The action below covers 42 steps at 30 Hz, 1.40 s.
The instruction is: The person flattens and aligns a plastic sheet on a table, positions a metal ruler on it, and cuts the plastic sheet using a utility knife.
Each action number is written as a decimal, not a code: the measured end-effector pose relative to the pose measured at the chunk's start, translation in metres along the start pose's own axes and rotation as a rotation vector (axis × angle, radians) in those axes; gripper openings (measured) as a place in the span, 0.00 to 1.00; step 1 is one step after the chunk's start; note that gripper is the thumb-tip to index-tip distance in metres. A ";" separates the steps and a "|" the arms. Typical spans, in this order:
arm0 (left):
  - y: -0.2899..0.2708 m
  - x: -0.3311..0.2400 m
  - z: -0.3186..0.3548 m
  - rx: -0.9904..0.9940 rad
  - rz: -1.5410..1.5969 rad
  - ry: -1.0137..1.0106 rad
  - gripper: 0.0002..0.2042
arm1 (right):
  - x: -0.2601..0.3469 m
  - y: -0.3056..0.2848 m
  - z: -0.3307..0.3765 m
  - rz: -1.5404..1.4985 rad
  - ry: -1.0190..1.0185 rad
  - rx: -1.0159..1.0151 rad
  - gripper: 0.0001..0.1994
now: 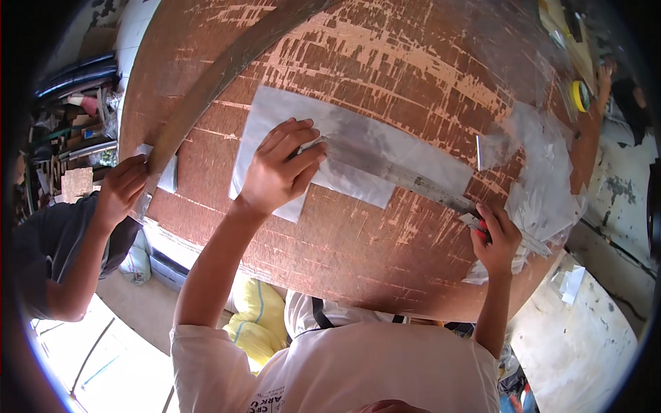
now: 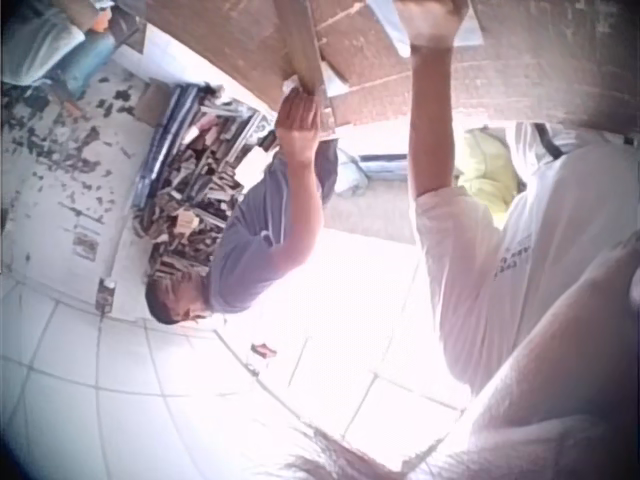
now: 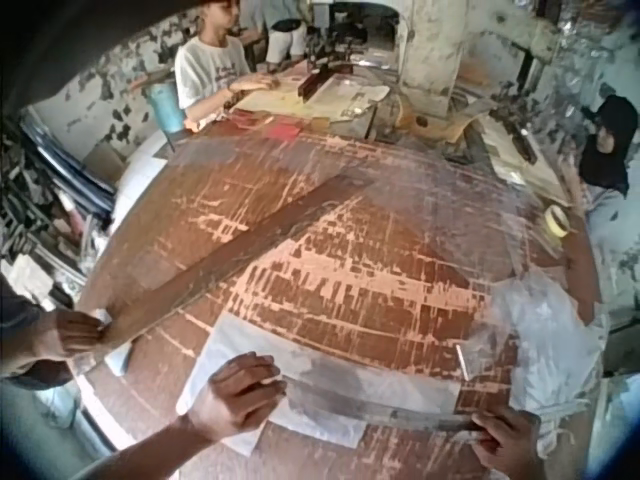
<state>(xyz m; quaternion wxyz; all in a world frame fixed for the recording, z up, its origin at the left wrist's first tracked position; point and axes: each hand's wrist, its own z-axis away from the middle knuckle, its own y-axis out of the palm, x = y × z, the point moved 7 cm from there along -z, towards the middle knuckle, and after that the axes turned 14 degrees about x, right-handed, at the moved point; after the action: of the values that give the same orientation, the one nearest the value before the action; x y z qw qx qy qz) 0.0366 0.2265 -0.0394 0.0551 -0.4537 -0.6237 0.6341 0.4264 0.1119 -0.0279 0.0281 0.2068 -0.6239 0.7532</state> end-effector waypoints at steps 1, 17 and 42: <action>0.001 0.001 0.000 -0.002 0.005 -0.009 0.10 | 0.001 0.000 0.001 -0.015 0.003 -0.027 0.27; 0.002 0.001 -0.003 -0.006 -0.035 -0.038 0.08 | 0.009 -0.003 -0.002 0.059 -0.046 -0.060 0.25; 0.004 0.004 -0.002 0.031 -0.042 -0.060 0.09 | 0.004 -0.001 -0.008 0.050 -0.114 -0.093 0.15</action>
<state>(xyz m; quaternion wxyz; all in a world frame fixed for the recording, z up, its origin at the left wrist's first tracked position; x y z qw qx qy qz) 0.0378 0.2300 -0.0449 0.0569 -0.4204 -0.6245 0.6557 0.4214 0.1186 -0.0265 -0.0167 0.2324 -0.6636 0.7109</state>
